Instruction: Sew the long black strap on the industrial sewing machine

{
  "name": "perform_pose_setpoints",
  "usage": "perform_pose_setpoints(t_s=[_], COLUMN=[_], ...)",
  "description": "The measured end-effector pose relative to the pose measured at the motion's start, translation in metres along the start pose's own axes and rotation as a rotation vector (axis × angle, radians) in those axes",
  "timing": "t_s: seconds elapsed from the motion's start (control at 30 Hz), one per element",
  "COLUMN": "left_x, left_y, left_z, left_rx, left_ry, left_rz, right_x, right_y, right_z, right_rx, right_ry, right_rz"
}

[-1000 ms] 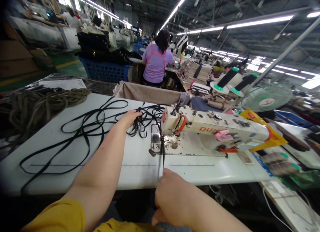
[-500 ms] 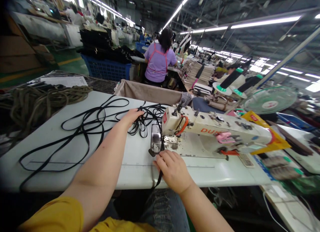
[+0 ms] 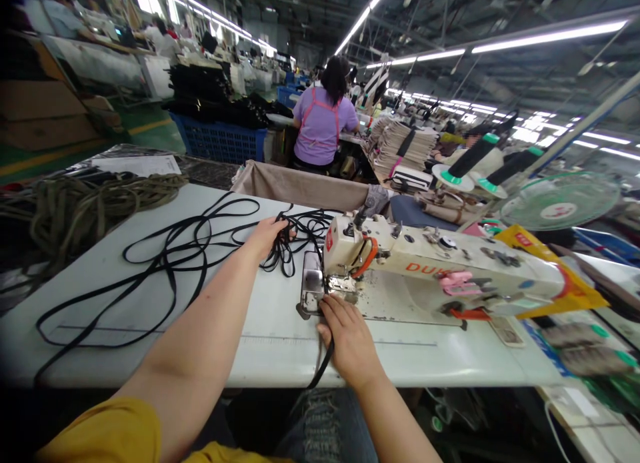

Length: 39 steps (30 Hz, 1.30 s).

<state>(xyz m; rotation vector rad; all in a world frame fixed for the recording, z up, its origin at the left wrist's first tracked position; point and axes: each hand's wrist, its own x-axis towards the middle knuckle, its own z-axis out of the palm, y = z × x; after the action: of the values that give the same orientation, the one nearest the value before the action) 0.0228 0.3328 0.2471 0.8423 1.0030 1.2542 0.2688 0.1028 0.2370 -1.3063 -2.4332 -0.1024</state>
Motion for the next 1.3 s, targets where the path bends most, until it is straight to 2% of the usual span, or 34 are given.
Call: perform_pose_setpoints(t_s=[0.23, 0.47, 0.77, 1.0, 1.3], left_x=[0.000, -0.003, -0.005, -0.008, -0.005], left_y=[0.007, 0.008, 0.016, 0.019, 0.025], left_z=[-0.001, 0.006, 0.002, 0.002, -0.005], left_rx=[-0.198, -0.353, -0.279, -0.299, -0.333], left_ry=[0.144, 0.173, 0.220, 0.186, 0.242], left_rz=[0.009, 0.031, -0.005, 0.051, 0.080], right_x=[-0.006, -0.004, -0.003, -0.004, -0.004], right_y=[-0.003, -0.008, -0.011, -0.009, -0.009], right_z=[0.004, -0.004, -0.006, -0.002, -0.001], right_rx=[0.036, 0.048, 0.052, 0.057, 0.064], right_ry=[0.135, 0.200, 0.211, 0.199, 0.190], right_rz=[0.005, 0.007, 0.017, 0.037, 0.046])
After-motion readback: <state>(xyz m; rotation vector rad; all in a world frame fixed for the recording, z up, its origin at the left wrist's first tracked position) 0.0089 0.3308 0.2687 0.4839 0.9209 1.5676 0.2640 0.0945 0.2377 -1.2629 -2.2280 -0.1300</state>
